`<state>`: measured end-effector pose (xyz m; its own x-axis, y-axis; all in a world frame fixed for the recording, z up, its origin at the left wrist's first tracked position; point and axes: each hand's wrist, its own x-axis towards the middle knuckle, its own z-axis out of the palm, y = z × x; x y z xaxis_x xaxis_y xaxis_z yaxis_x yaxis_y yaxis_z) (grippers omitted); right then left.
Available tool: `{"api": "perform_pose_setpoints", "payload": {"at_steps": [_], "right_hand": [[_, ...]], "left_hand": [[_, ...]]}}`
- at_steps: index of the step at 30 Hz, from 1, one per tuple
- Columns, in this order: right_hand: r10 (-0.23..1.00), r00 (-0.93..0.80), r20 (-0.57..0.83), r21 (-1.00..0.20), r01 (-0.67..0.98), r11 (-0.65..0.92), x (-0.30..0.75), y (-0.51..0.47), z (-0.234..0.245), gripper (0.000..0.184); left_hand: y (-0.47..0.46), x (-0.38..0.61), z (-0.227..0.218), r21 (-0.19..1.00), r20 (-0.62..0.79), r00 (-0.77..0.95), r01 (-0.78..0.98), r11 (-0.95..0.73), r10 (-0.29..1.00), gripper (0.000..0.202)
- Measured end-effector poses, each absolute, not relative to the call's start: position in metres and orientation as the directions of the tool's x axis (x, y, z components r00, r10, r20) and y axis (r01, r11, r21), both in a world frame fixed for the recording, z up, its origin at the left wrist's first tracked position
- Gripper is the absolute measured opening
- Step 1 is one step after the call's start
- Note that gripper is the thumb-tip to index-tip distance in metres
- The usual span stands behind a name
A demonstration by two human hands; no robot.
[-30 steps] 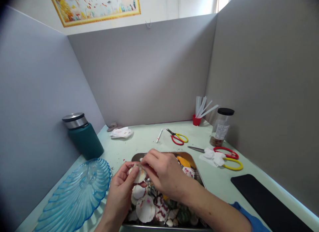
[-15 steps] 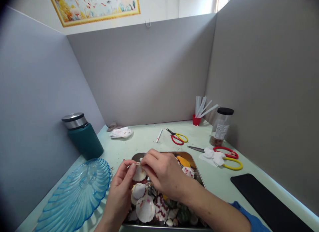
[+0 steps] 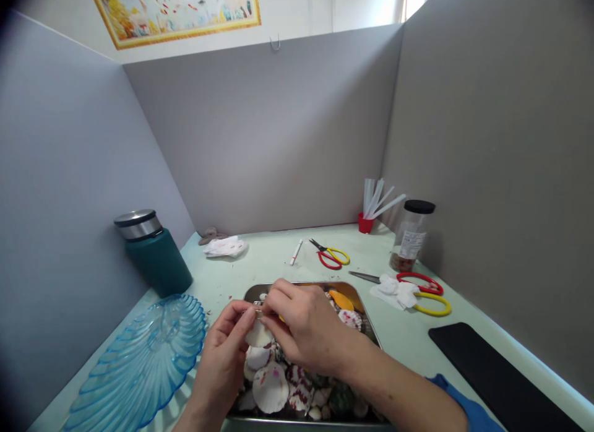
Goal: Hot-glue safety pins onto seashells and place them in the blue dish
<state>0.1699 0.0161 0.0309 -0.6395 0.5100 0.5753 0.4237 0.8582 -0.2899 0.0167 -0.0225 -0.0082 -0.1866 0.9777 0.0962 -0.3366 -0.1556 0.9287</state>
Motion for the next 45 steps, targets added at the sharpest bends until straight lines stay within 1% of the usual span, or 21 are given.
{"api": "perform_pose_setpoints", "payload": {"at_steps": [4, 7, 11, 13, 16, 18, 19, 23, 35, 41, 45], "right_hand": [[0.52, -0.621, 0.586, -0.3, 0.429, 0.852, 0.1683, 0.0165, 0.0319, 0.008], [0.526, -0.591, 0.612, -0.327, 0.416, 0.849, 0.1681, 0.0182, 0.0316, 0.009], [0.536, -0.577, 0.616, -0.365, 0.393, 0.844, 0.1691, 0.0193, 0.0302, 0.008], [0.566, -0.574, 0.592, -0.411, 0.389, 0.825, 0.1692, 0.0192, 0.0307, 0.007], [0.655, -0.542, 0.527, -0.53, 0.393, 0.752, 0.1685, 0.0183, 0.0325, 0.016], [0.688, -0.531, 0.495, -0.571, 0.398, 0.718, 0.1682, 0.0175, 0.0331, 0.011], [0.688, -0.533, 0.492, -0.569, 0.402, 0.718, 0.1682, 0.0172, 0.033, 0.006], [0.66, -0.547, 0.515, -0.512, 0.421, 0.748, 0.168, 0.0168, 0.0318, 0.014], [0.661, -0.584, 0.471, -0.497, 0.444, 0.746, 0.1666, 0.0126, 0.0356, 0.014], [0.668, -0.572, 0.477, -0.468, 0.478, 0.743, 0.1667, 0.0127, 0.0369, 0.015], [0.675, -0.567, 0.473, -0.478, 0.479, 0.736, 0.1686, 0.0137, 0.0384, 0.016]], "left_hand": [[-0.0224, 0.0174, -0.0066, 0.912, 0.082, -0.165, -0.385, -0.141, 0.983, 0.021], [-0.0223, 0.0188, -0.0054, 0.901, 0.069, -0.103, -0.421, -0.107, 0.992, 0.022], [-0.0217, 0.0195, -0.0061, 0.915, 0.092, -0.045, -0.391, -0.102, 0.995, 0.021], [-0.0208, 0.0189, -0.0071, 0.919, 0.092, -0.057, -0.379, -0.107, 0.994, 0.019], [-0.0193, 0.0174, -0.0078, 0.923, 0.085, -0.091, -0.369, -0.113, 0.992, 0.019], [-0.0189, 0.0169, -0.0076, 0.926, 0.089, -0.103, -0.357, -0.121, 0.991, 0.019], [-0.0191, 0.017, -0.0074, 0.928, 0.095, -0.102, -0.351, -0.125, 0.99, 0.018], [-0.0215, 0.0186, -0.0076, 0.918, 0.116, -0.067, -0.373, -0.133, 0.991, 0.016], [-0.0226, 0.0212, -0.0096, 0.899, 0.123, -0.03, -0.421, -0.124, 0.992, 0.018], [-0.0227, 0.0214, -0.0071, 0.923, 0.112, 0.006, -0.371, -0.102, 0.994, 0.016], [-0.0213, 0.0197, -0.0063, 0.928, 0.132, 0.008, -0.352, -0.121, 0.991, 0.015]]}}
